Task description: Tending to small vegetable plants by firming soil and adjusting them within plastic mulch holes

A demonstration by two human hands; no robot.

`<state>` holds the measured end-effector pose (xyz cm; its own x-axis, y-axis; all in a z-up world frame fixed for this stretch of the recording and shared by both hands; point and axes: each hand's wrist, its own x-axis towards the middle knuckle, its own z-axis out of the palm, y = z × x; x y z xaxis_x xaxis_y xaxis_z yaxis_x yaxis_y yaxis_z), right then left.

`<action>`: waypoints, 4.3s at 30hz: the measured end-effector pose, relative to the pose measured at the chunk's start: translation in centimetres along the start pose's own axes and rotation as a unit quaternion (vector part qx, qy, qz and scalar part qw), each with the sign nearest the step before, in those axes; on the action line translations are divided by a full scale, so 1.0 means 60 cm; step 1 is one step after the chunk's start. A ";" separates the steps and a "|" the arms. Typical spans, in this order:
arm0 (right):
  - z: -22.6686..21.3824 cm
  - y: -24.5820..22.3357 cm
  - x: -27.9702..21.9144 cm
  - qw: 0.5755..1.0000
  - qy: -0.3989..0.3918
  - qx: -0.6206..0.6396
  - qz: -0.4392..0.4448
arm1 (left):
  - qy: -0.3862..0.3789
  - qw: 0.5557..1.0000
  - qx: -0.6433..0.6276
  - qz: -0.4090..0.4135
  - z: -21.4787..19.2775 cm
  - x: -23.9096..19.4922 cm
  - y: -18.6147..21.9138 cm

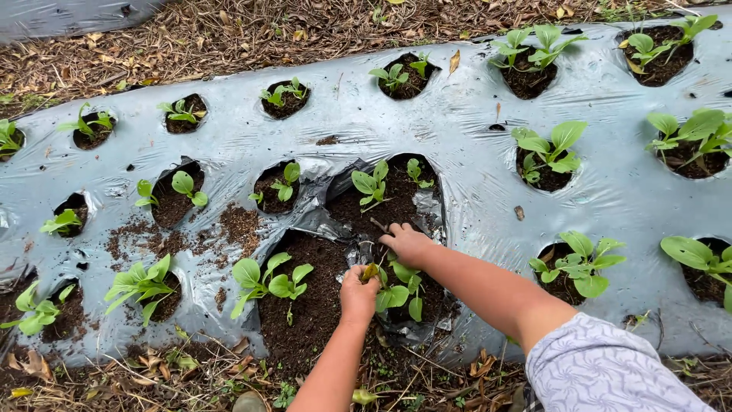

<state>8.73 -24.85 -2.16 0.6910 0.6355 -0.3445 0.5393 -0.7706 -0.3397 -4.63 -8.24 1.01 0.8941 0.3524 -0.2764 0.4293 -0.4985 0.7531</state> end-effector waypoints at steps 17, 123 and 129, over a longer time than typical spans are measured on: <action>-0.181 0.193 -0.281 0.987 0.108 0.097 0.063 | -0.123 0.988 0.036 0.092 0.175 -0.042 0.246; -0.106 0.044 0.058 0.964 0.168 0.071 0.194 | -0.094 0.991 -0.084 0.052 -0.241 0.174 0.276; -0.029 0.066 0.098 0.967 0.131 0.027 0.218 | -0.172 0.979 0.060 0.091 -0.060 0.327 0.062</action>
<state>15.75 -24.26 -4.01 0.9490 0.2107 -0.2345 0.1480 -0.9545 -0.2588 14.04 -0.35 0.54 0.9381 -0.0282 -0.3451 0.2527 -0.6254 0.7382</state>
